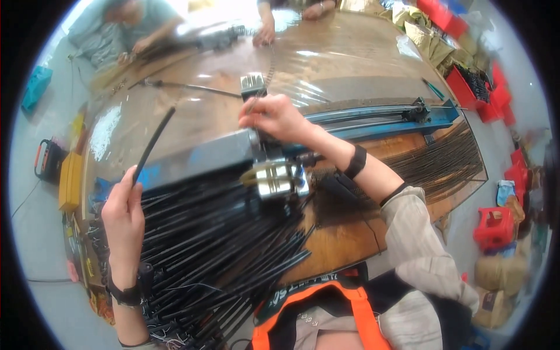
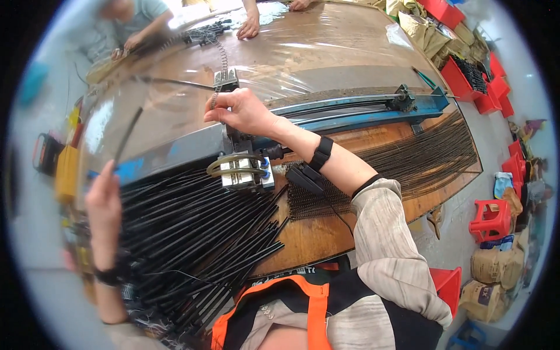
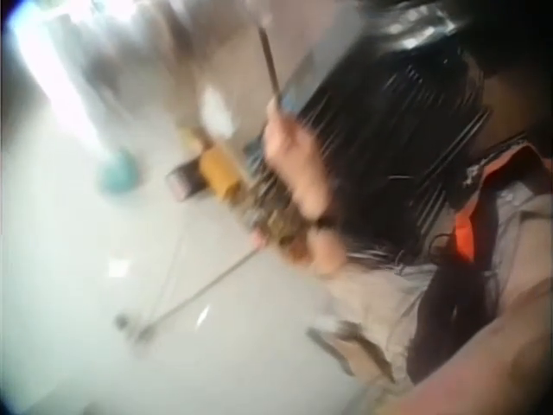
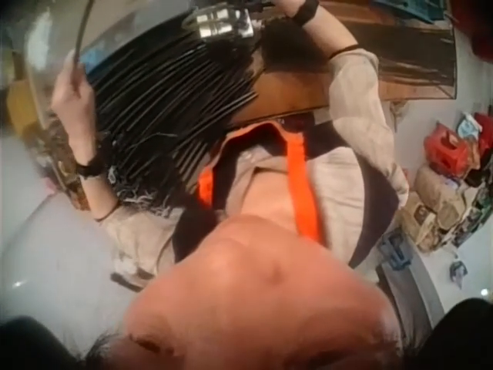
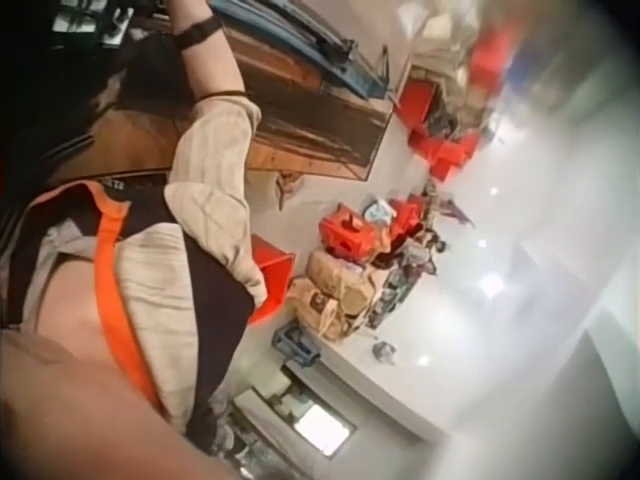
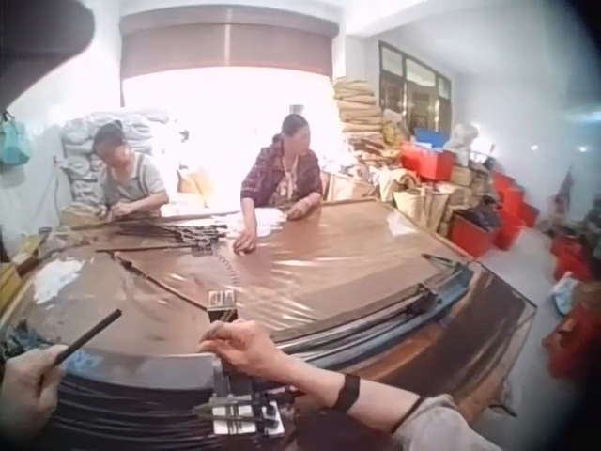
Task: Arranging and feeding thin black rods into a processing machine on a workbench.
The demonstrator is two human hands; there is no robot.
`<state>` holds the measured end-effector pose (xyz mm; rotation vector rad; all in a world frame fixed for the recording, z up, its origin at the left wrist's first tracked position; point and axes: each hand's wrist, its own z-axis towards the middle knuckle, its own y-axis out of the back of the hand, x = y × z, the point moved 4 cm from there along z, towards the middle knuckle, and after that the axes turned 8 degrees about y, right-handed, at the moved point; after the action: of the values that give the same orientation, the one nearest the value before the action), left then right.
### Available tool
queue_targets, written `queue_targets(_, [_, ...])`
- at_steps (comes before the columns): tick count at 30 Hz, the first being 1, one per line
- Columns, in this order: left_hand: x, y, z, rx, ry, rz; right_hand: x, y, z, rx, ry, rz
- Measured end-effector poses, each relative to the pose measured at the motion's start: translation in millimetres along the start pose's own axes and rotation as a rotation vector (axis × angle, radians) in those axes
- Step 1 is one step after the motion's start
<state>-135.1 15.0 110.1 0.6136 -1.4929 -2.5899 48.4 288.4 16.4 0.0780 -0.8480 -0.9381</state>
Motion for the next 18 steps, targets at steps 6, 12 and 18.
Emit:
queue_targets(6, [0,-16,14,0.013,-0.008,0.011,-3,-26,17,0.371,0.024,-0.224])
queue_targets(12, [25,-20,12,0.074,-0.016,0.025,-4,56,-42,0.146,0.137,-0.82])
queue_targets(18, [23,-78,31,0.218,-0.083,0.104,5,194,-138,0.008,-0.084,-1.149])
